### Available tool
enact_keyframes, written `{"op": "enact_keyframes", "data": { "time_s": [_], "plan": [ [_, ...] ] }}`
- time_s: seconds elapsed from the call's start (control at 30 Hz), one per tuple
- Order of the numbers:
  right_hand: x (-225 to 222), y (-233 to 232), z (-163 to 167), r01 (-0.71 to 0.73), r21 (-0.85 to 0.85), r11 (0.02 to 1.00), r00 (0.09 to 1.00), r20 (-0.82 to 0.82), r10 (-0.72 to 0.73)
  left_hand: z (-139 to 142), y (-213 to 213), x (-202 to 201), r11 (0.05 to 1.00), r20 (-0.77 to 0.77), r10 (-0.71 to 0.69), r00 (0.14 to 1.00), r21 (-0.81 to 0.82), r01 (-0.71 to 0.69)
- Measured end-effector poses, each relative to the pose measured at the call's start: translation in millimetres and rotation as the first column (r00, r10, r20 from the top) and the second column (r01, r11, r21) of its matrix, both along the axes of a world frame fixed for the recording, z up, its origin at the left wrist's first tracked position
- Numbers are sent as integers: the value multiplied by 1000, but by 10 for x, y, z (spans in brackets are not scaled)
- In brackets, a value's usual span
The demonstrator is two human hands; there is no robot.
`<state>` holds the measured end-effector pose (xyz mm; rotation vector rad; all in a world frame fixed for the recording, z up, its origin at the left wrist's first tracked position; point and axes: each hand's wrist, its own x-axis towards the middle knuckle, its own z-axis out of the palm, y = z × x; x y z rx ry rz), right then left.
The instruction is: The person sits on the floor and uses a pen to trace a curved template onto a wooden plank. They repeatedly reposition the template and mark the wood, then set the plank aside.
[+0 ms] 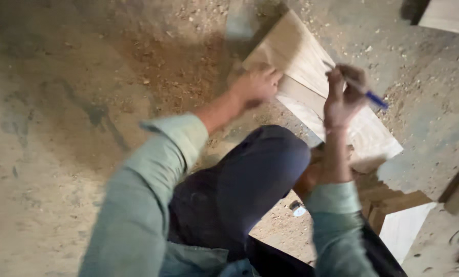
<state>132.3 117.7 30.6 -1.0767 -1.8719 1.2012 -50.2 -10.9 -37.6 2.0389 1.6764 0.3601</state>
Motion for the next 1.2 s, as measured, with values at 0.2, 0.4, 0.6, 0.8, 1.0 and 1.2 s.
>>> {"op": "enact_keyframes", "data": {
  "time_s": [0.2, 0.4, 0.6, 0.8, 1.0, 1.2],
  "plan": [
    [230, -891, -323, 215, -65, 974, 976, -1, -216, 6, 799, -284, 827, -182, -522, 833, -348, 442],
    [-139, -1370, -367, 123, 85, 989, 959, 245, -140, 195, 1253, -235, 681, -252, -732, 633, -264, 683],
    [-541, -1398, -361, -92, 235, 968, 938, 346, 5, 101, 1208, -126, 779, -359, -609, 707, -105, 618],
    [-451, -1316, -378, -175, 265, 948, 926, 371, 68, -93, 1293, 87, 835, -320, -550, 771, -184, 519],
    [-130, -1262, -509, -80, 237, 968, 937, 349, -8, -152, 1219, 187, 757, -334, -645, 687, -154, 635],
    [850, -1119, -564, 372, 310, 875, 828, 316, -463, -57, 1328, 531, 517, -533, -783, 321, -269, 813]
  ]
}}
